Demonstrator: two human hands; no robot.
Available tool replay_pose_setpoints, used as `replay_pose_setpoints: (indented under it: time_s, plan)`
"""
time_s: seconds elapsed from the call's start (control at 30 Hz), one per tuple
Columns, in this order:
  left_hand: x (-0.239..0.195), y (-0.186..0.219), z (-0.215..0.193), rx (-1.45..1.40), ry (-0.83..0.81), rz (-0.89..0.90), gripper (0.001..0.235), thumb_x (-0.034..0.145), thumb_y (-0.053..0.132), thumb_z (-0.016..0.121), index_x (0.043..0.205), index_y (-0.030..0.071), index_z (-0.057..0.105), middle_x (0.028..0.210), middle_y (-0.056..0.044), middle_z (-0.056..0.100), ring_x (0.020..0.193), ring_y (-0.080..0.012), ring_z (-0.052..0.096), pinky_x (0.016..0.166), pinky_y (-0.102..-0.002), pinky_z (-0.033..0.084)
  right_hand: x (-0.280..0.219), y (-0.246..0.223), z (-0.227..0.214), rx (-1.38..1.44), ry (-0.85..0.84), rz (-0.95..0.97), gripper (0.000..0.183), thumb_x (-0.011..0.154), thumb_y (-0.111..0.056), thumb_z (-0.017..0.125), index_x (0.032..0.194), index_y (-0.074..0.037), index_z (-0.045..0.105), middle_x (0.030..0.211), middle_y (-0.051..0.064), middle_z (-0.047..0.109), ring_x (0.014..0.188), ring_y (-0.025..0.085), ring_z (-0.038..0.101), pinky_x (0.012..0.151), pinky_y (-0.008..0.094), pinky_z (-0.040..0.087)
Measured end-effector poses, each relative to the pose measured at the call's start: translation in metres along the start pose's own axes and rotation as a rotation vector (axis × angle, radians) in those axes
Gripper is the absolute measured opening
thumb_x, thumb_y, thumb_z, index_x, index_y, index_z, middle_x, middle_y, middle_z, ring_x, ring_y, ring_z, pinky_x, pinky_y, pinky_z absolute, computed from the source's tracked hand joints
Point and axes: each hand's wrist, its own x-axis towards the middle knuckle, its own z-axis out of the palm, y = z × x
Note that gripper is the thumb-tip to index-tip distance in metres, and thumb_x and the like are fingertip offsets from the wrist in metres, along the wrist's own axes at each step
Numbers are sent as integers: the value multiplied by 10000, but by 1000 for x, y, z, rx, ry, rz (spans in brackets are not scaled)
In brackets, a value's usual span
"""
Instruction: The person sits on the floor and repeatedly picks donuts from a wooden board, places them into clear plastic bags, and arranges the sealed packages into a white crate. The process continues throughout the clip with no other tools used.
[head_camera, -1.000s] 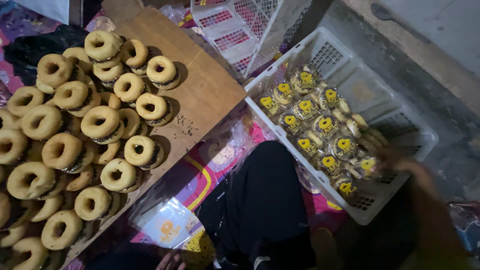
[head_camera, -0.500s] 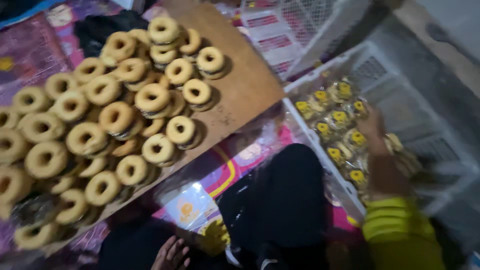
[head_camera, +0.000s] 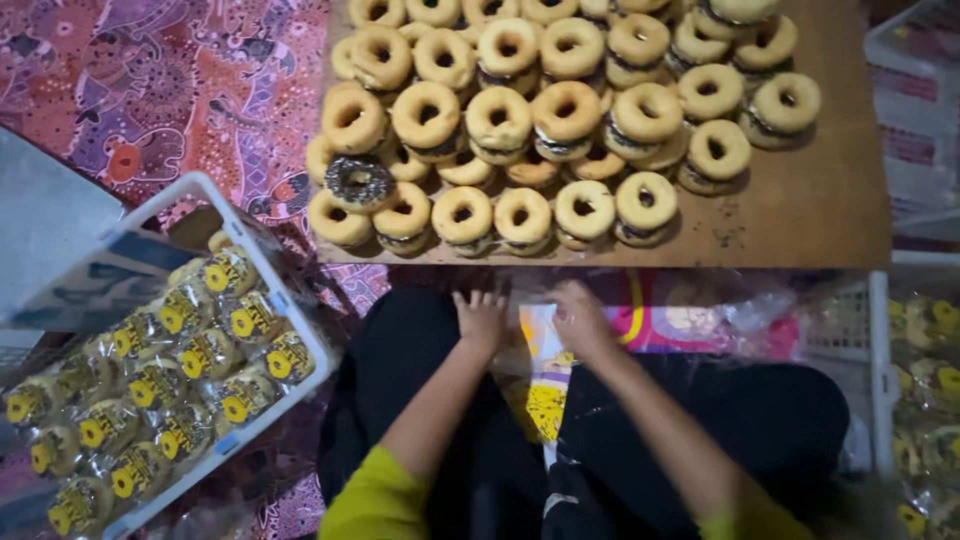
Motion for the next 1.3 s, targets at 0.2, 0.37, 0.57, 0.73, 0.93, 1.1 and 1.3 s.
replay_pose_setpoints:
  time_s: [0.2,0.37,0.57,0.73,0.93,1.1,1.3]
  plan:
    - [43,-5,56,19,-127,3,576,1008,403,508,1550,251,385,1626,-15,329,1515,-307,232,1173,-765,66,50,-26,83,-327,-428,215,320,886,-311,626,935,-27,765,913,254,721,860,448,703,810,556,547]
    - [25,0,57,-284,82,-31,521,1015,299,518,1526,221,454,1603,-107,383,1541,-382,218,1222,-709,92,66,-32,53,-286,-681,244,317,820,-290,665,923,-32,818,902,218,747,806,357,749,762,474,583]
    - [-89,-46,14,-2094,506,38,895,1015,251,672,1629,165,25,1648,-78,159,1550,-278,180,1219,-474,265,4,-159,-9,298,-224,-249,817,764,-219,827,1462,56,505,1442,285,536,1282,447,534,1027,522,466]
    - [-125,-151,-26,-2984,663,-107,499,1041,391,559,1313,-26,578,1174,-159,678,1032,-250,711,943,-391,603,69,-261,-10,147,-235,-380,321,893,-304,832,1173,-174,744,1334,86,741,1248,250,686,1087,384,521]
    - [-136,-196,-55,-3319,295,809,549,1080,450,489,1407,10,510,1338,-145,625,1042,-221,687,801,-350,626,189,-289,49,-314,230,-90,963,639,-672,860,1343,-111,518,1205,146,659,1165,344,562,984,537,305]
    - [-120,-177,-63,-3280,392,450,558,1035,463,531,1333,-3,602,1286,-159,701,1237,-331,677,789,-314,584,182,-318,35,121,309,-89,835,756,-371,931,1403,-141,457,1300,93,620,1236,275,585,1079,516,426]
    - [-122,-132,-93,-3124,634,34,550,1029,460,445,1309,12,598,1231,-131,721,1174,-282,690,997,-427,569,59,-274,-40,738,44,-79,1060,651,-24,852,1511,-85,236,1313,114,549,1204,218,609,996,365,562]
